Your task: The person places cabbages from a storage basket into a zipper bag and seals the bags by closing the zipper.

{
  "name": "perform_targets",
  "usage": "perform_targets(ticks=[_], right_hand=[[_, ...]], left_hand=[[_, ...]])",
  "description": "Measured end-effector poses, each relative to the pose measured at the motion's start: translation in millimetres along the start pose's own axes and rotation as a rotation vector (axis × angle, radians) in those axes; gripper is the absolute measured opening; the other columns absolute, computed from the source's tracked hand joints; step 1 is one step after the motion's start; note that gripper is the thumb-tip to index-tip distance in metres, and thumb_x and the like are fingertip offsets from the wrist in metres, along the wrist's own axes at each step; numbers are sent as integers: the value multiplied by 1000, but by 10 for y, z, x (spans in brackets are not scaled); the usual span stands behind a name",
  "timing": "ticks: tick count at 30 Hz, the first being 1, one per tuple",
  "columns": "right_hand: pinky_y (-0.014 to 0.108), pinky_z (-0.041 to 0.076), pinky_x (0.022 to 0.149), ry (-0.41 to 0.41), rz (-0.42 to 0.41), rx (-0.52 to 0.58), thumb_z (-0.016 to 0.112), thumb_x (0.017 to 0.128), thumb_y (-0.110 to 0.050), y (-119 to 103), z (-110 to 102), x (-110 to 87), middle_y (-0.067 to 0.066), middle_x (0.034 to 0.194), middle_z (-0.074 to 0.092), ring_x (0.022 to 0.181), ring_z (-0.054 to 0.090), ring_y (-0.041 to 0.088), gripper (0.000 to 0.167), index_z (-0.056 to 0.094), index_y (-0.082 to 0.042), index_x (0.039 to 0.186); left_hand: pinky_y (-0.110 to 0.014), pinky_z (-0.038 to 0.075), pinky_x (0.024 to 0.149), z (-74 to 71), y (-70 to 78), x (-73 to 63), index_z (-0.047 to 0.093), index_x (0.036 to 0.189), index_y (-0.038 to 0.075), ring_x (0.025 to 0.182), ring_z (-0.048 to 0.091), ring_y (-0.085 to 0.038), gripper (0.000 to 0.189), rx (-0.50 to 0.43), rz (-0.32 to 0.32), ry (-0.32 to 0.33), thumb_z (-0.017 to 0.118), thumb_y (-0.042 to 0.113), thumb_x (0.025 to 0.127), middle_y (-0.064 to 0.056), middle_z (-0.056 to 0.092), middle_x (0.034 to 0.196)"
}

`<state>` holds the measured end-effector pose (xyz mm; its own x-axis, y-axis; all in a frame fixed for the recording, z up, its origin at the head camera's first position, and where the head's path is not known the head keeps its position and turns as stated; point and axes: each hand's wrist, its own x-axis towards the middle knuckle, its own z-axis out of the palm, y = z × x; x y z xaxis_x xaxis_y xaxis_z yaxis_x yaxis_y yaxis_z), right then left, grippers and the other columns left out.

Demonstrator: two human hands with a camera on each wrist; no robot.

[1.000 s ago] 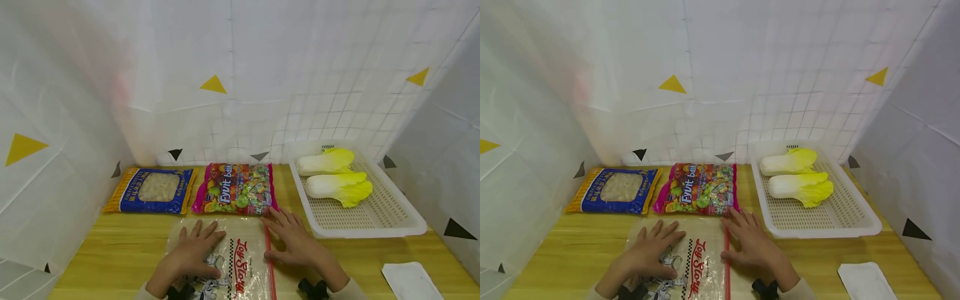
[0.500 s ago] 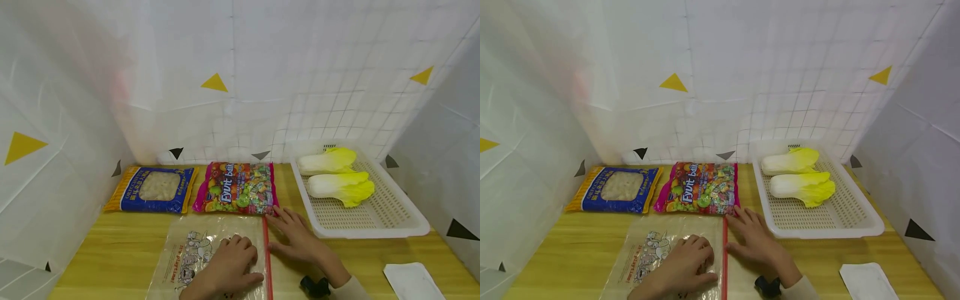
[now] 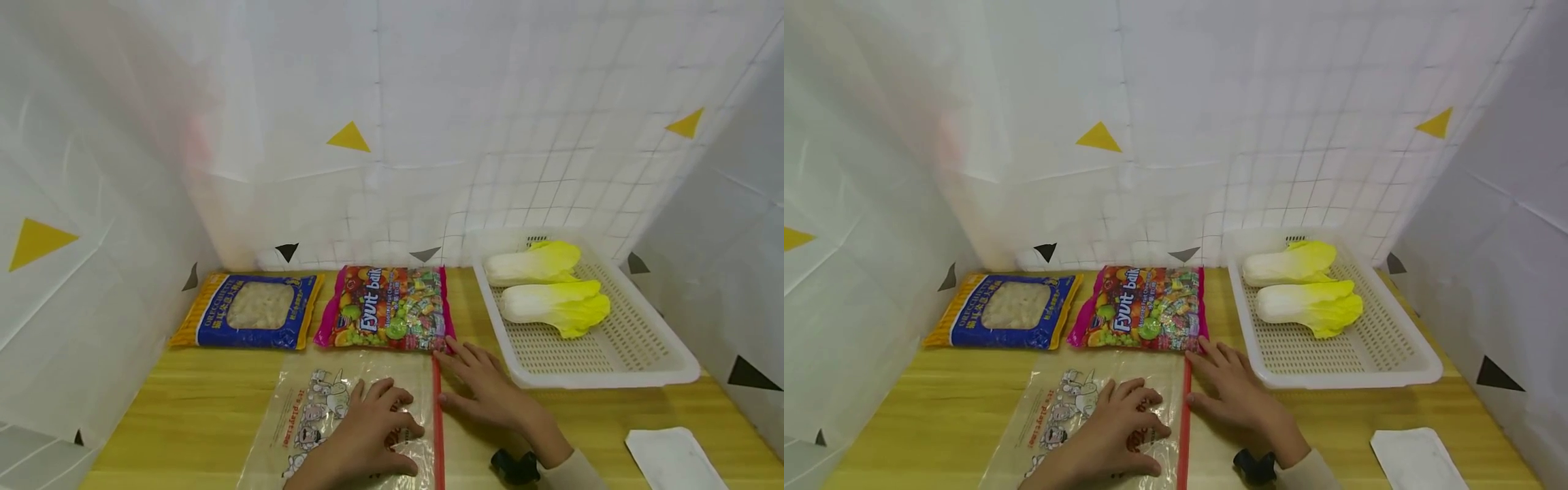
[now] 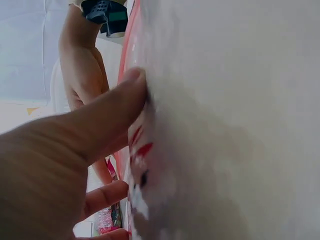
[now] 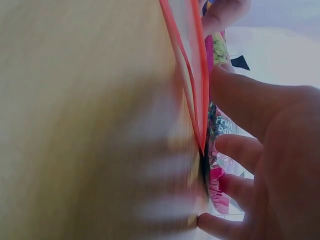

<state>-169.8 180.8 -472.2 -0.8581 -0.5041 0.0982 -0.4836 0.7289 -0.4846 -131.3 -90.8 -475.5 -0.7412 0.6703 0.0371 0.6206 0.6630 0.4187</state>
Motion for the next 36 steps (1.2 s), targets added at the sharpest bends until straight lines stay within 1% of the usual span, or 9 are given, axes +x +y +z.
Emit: perform_targets(ticks=[4,8,11,15,18,22,28,31,36], right_hand=[[75,26,113,-2,-2,1,64,98,-48,-10,-2,-6,13,169,26,149,29,50,67,43,-21,156],[75,26,113,-1,1,2,64,99,-47,-15,1,-10,13,169,26,149,29,50,66,43,-21,156],[75,25,113,5,8,0,63,99,-47,-16,7,-9,12,169,26,148,29,51,65,43,-21,156],[75,25,114,5,12,-3,62,99,-48,-22,9,-5,12,169,26,148,30,52,65,43,-22,156],[75,25,114,-1,8,-6,62,99,-47,-25,1,-2,12,169,26,148,29,51,65,43,-22,156],[74,25,114,-5,8,-3,61,100,-48,-24,-19,-2,11,169,26,148,29,51,65,43,-21,156],[74,23,115,-18,29,18,57,101,-51,-22,-35,7,10,169,26,149,28,50,63,44,-22,156],[75,22,115,-20,27,25,56,102,-50,-15,-29,7,10,169,26,149,27,50,63,43,-21,156],[76,22,115,-15,15,36,56,102,-47,-1,-15,16,12,169,26,150,27,51,62,42,-19,156]], left_hand=[[-78,26,110,17,-7,-4,70,88,41,143,42,-34,16,-43,3,35,79,54,82,12,59,134],[-75,27,110,20,-3,-5,68,80,41,140,45,-30,14,-69,1,61,81,44,84,14,61,130],[-75,27,111,12,-18,-17,69,89,41,141,45,-28,14,-72,17,51,81,47,83,15,61,131],[-76,28,110,-41,-62,-61,63,111,40,147,39,-32,48,-9,90,-24,83,61,73,12,54,143],[-75,30,109,-90,-75,-84,58,112,38,150,35,-35,59,41,139,-82,83,67,67,9,48,151],[-75,30,109,-124,-49,-87,57,95,36,150,35,-34,43,18,137,-113,83,61,71,11,47,151],[-68,35,109,-193,0,-68,59,75,37,146,41,-28,27,49,104,-122,82,49,78,15,54,147],[-64,38,108,-240,-3,-71,62,71,39,145,44,-28,23,43,105,-131,82,46,81,16,57,144],[-60,41,107,-308,-17,-77,70,73,39,143,48,-28,16,-2,105,-137,81,43,84,15,63,138]])
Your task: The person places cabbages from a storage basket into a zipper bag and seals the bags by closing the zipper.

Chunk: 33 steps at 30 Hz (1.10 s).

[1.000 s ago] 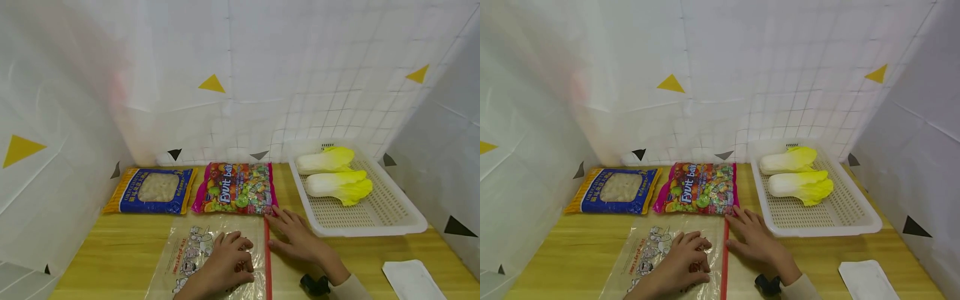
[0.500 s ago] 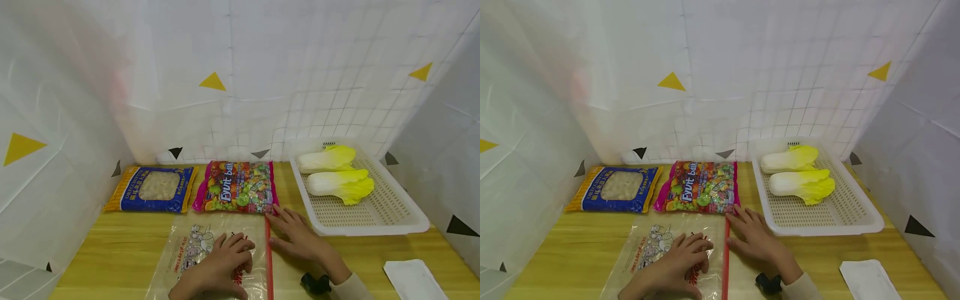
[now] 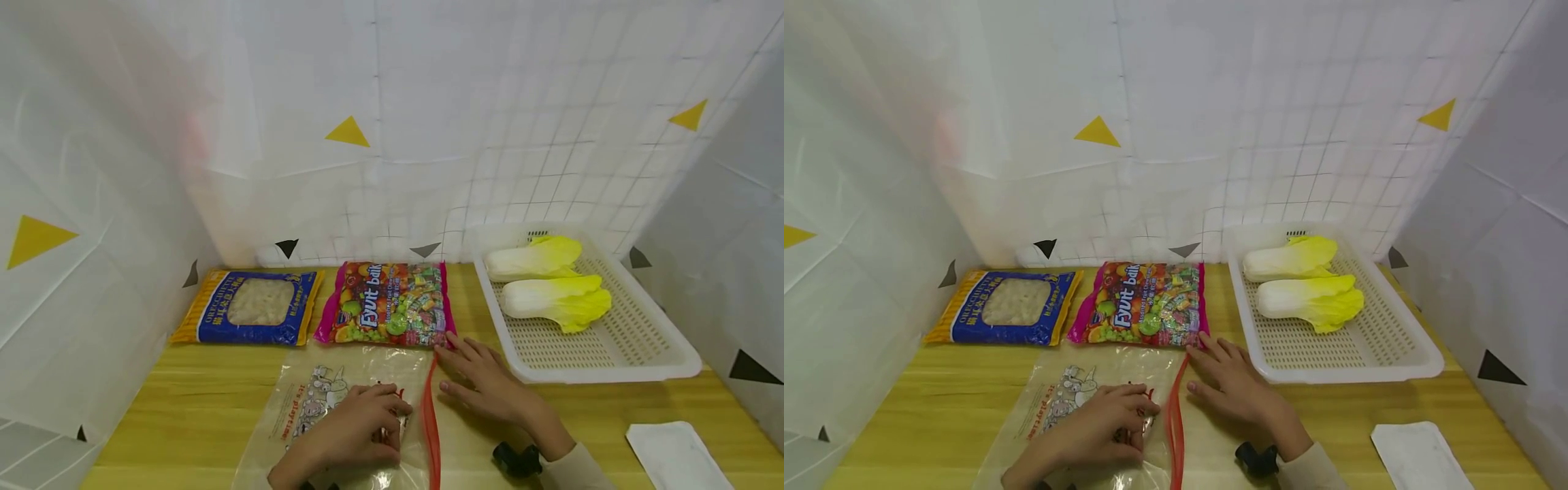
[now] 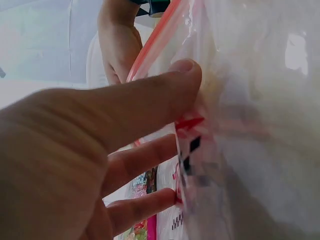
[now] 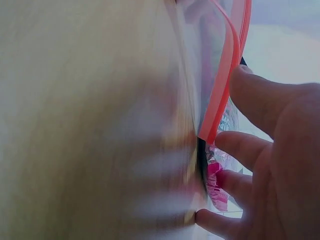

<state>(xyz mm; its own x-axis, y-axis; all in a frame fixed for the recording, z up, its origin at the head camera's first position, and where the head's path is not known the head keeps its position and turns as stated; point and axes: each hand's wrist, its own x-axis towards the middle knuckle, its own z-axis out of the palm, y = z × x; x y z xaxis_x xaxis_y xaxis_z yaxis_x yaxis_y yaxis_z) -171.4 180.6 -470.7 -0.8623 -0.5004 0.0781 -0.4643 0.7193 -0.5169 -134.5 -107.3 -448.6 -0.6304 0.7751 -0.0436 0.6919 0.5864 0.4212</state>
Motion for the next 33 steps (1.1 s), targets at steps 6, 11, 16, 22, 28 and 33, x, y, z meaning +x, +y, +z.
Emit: perform_targets(ticks=[6,11,16,22,28,33], right_hand=[[72,26,114,86,19,55,61,100,-47,-16,6,30,15,161,40,147,34,45,52,59,-11,137],[56,37,104,207,-34,72,77,89,-41,-6,19,60,3,124,60,121,48,27,26,65,-22,102],[41,37,93,283,-137,117,89,78,-28,60,54,75,-9,104,59,105,45,13,23,69,-28,89],[32,36,87,278,-250,215,91,74,-17,145,125,68,-3,102,66,100,45,11,23,79,-26,92],[49,33,100,179,-189,176,84,84,-28,170,143,52,7,129,66,120,46,23,24,81,-26,108],[58,28,103,118,-120,131,78,90,-33,165,135,40,5,132,61,127,41,27,23,79,-32,112]], left_hand=[[-49,44,101,-33,15,-12,64,69,35,131,54,-15,24,-21,20,41,83,39,83,16,66,128],[-49,42,102,-7,6,3,64,70,36,124,53,-9,24,-58,1,69,84,37,83,16,64,126],[-61,32,112,56,-54,38,64,72,38,135,49,-17,22,-120,-36,87,83,38,84,15,61,132],[-73,15,118,174,-173,69,67,75,41,150,36,-32,19,-225,-44,141,83,37,83,10,57,145],[-73,7,119,236,-222,79,67,76,40,153,31,-34,18,-296,-28,174,84,36,82,9,56,147],[-76,17,115,148,-22,68,66,77,35,149,38,-34,17,-253,-6,143,81,38,85,10,58,145]])
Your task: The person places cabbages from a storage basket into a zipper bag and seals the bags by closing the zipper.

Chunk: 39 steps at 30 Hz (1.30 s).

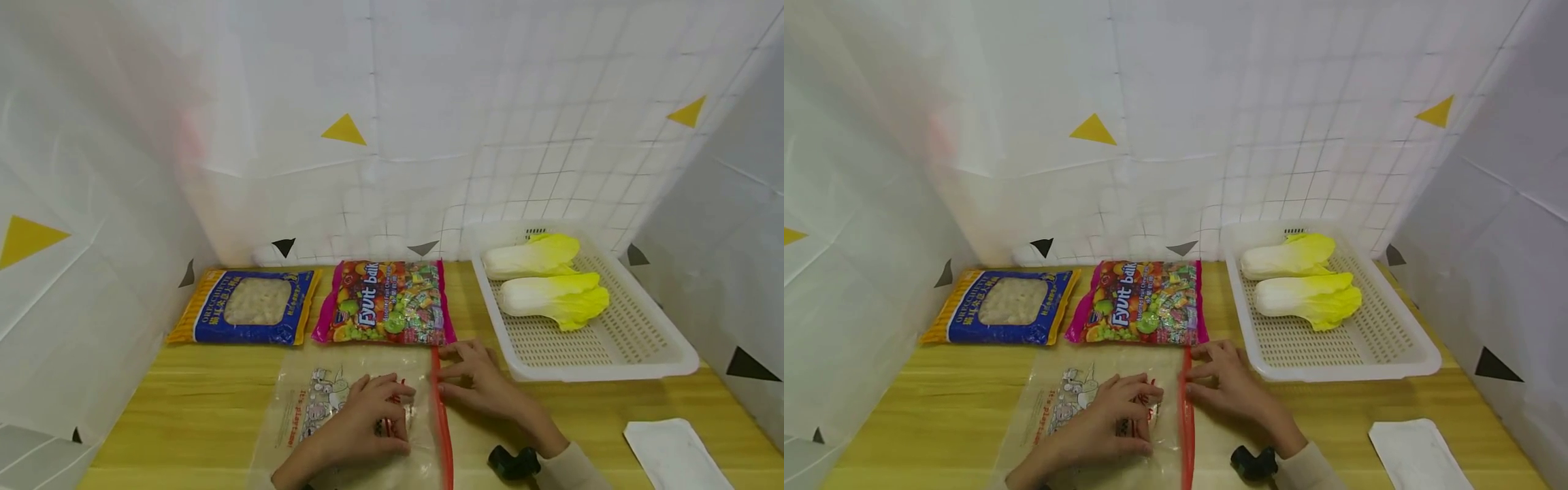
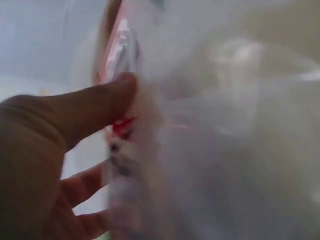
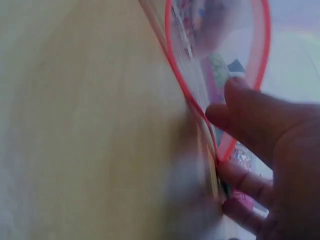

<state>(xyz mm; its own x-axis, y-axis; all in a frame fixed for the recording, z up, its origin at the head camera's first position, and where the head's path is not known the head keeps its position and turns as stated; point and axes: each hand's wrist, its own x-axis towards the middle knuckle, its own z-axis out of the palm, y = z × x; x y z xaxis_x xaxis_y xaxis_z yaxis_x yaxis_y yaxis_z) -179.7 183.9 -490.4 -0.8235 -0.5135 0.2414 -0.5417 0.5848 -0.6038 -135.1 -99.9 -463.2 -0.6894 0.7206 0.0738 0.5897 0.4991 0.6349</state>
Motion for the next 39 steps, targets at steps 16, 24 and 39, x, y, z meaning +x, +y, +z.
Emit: perform_targets(ticks=[16,24,39], right_hand=[[35,56,90,162,-238,56,80,85,-4,-280,-130,159,3,122,69,108,60,13,58,62,-12,139],[34,60,83,309,-98,73,73,86,2,-198,-8,281,10,118,70,97,66,14,48,60,-4,132],[17,42,108,262,-21,122,74,91,-2,50,124,231,15,138,65,129,59,31,57,55,-4,144]], left_hand=[[-68,42,106,-421,821,-226,63,83,28,141,52,-28,19,402,319,318,78,36,90,8,63,138],[-63,38,109,-453,462,-116,66,82,28,135,56,-27,20,331,227,549,86,27,83,6,69,128],[-71,33,112,87,-310,96,71,85,26,140,51,-37,13,50,77,514,84,26,83,1,70,131]])
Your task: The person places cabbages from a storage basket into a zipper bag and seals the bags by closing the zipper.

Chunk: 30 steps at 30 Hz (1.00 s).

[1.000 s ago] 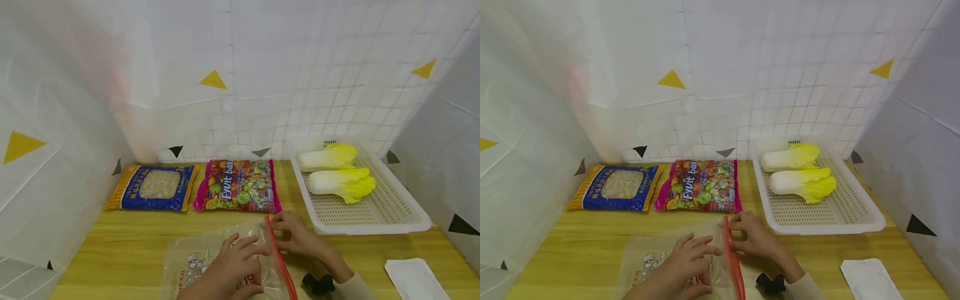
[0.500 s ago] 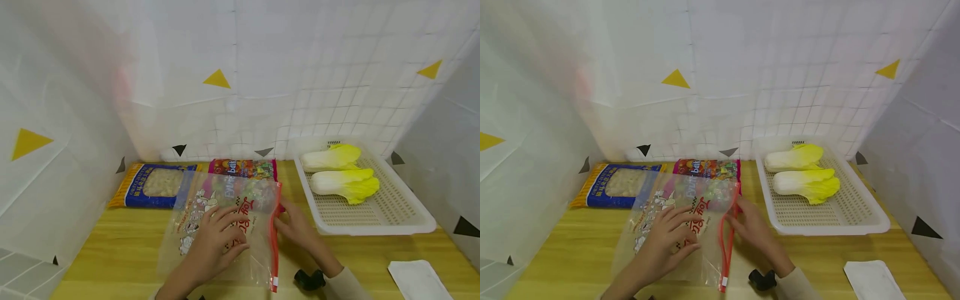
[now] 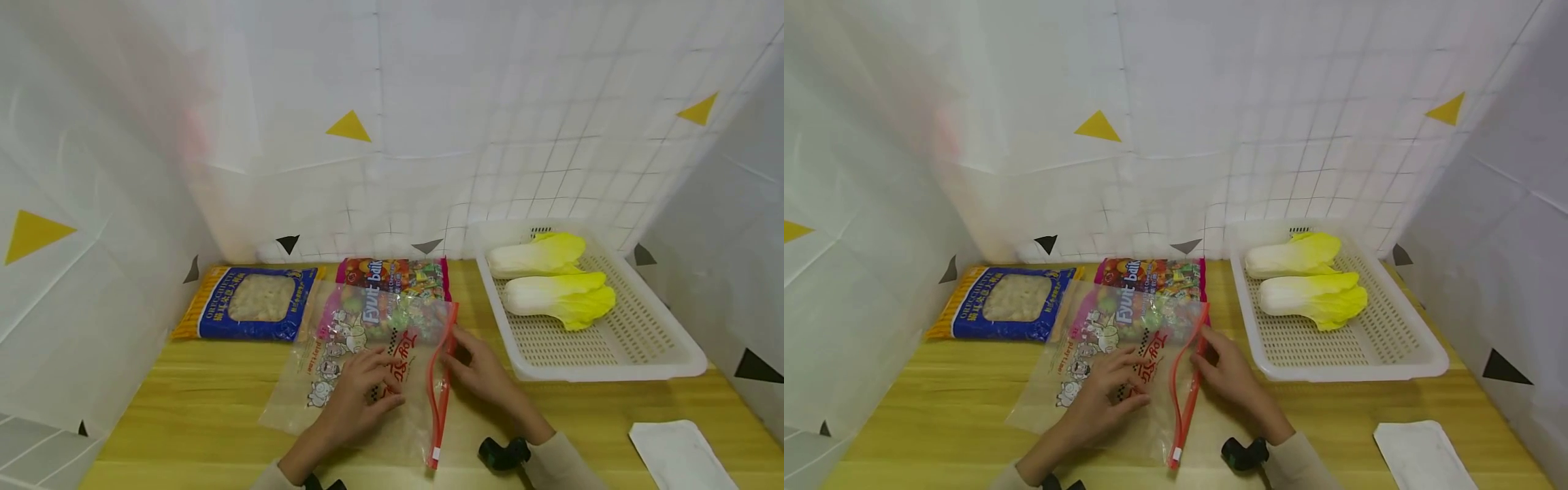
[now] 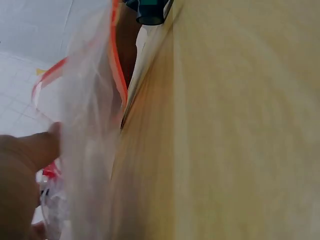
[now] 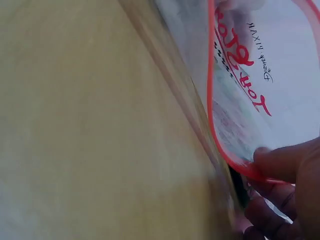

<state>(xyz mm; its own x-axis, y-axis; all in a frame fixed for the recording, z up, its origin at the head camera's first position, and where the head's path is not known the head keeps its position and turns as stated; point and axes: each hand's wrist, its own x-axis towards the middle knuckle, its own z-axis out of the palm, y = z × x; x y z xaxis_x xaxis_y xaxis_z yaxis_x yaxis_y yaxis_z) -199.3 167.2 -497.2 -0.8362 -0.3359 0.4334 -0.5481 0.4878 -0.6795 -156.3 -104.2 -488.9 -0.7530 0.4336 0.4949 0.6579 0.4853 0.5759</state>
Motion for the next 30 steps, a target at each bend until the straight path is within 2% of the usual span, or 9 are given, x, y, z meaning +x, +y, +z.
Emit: perform_targets(ticks=[4,6,9,12,15,18,22,24,30], right_hand=[[19,50,92,-43,12,50,74,91,-3,13,9,-12,5,111,72,104,63,14,35,68,-10,125],[23,52,85,-70,7,81,73,91,-3,14,16,-22,3,101,71,95,61,9,24,71,-11,114],[24,55,87,-96,35,127,72,93,-4,7,29,-30,5,108,74,102,64,7,21,74,-12,112],[23,54,91,-82,94,175,71,95,-6,-16,33,-26,6,118,75,111,65,10,25,75,-14,117],[22,55,89,-53,121,198,71,94,-6,-34,38,-18,6,121,74,112,66,12,25,75,-14,118],[22,55,88,-34,109,195,71,93,-4,-37,42,-18,6,120,75,111,67,12,26,75,-12,118],[21,54,89,-31,94,193,71,93,-3,-28,54,-21,7,120,75,111,66,9,26,75,-11,118],[20,53,90,-27,91,198,72,93,-3,-19,61,-22,8,120,75,112,66,8,27,74,-11,118],[19,51,82,-33,91,196,72,93,-5,-1,60,-21,5,98,73,90,61,3,35,70,-13,127]], left_hand=[[-73,26,116,0,34,6,71,86,25,144,46,-39,13,-53,-31,11,83,25,84,-2,68,135],[-70,28,116,-7,63,12,70,86,25,143,47,-38,13,-57,-28,16,83,25,85,-2,69,134],[-56,44,111,-34,97,29,70,87,23,128,61,-28,12,-51,9,56,82,23,85,2,74,119],[-34,55,95,-85,111,58,71,89,20,102,69,-15,12,-50,78,134,82,19,85,6,75,100],[-22,55,80,-142,107,80,72,91,18,85,67,-8,13,-90,129,199,82,12,84,6,73,89],[-19,55,71,-163,98,83,74,95,16,80,65,-7,14,-128,120,197,81,9,85,4,73,88],[-16,53,67,-133,80,69,76,108,14,78,60,-3,20,-46,61,144,78,13,89,5,70,88],[-17,53,70,-118,68,64,76,112,13,82,61,-3,22,21,45,136,77,15,90,6,71,90],[-24,54,81,-144,36,65,78,95,20,90,64,-5,7,105,13,182,79,19,88,12,74,94]])
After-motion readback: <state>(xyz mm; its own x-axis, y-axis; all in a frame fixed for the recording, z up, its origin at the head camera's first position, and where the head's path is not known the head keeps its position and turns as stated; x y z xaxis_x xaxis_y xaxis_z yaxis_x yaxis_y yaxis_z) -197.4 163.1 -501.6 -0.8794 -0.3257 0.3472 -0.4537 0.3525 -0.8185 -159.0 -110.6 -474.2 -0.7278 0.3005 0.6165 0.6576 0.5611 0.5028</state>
